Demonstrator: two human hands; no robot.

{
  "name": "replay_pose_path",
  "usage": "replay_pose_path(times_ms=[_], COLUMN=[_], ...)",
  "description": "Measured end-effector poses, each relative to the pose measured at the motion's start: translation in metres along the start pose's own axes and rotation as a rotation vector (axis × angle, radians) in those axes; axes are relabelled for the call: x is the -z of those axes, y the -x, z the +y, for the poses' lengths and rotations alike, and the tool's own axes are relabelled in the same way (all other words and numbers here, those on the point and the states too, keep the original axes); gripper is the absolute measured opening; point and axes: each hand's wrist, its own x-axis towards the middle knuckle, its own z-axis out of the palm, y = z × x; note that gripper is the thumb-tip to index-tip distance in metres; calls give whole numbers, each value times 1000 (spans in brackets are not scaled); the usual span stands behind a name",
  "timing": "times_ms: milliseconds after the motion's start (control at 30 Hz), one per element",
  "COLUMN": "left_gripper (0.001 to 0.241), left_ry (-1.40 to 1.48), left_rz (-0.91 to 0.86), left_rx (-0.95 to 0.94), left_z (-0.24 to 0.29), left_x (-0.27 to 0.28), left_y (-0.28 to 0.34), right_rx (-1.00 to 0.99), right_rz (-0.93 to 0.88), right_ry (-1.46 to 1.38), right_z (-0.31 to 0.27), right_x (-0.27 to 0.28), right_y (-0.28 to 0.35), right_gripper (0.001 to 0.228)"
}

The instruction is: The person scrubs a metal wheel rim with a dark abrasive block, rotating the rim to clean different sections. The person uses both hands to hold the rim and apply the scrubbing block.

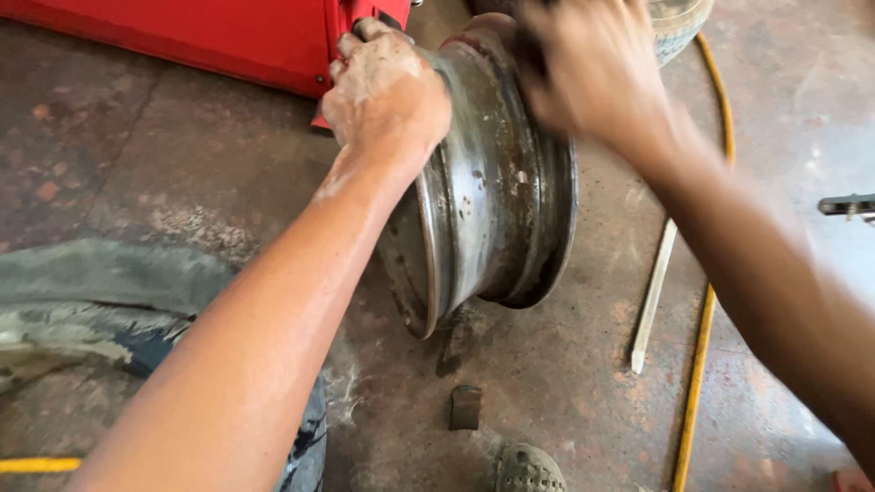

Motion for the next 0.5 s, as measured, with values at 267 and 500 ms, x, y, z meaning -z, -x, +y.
replay_pose_path(times_ms=[267,500], left_gripper=[50,53], left_ry=[-72,-142], left_rz=[123,83], left_rx=[-181,-64], left_z=[-11,1], left_x=[-3,-1], left_y=[2,-4], right_rx=[42,238], right_rz=[129,48], right_ry=[-108,50], right_z=[5,4], right_x=[4,16], right_y=[-9,16], right_gripper=[31,34])
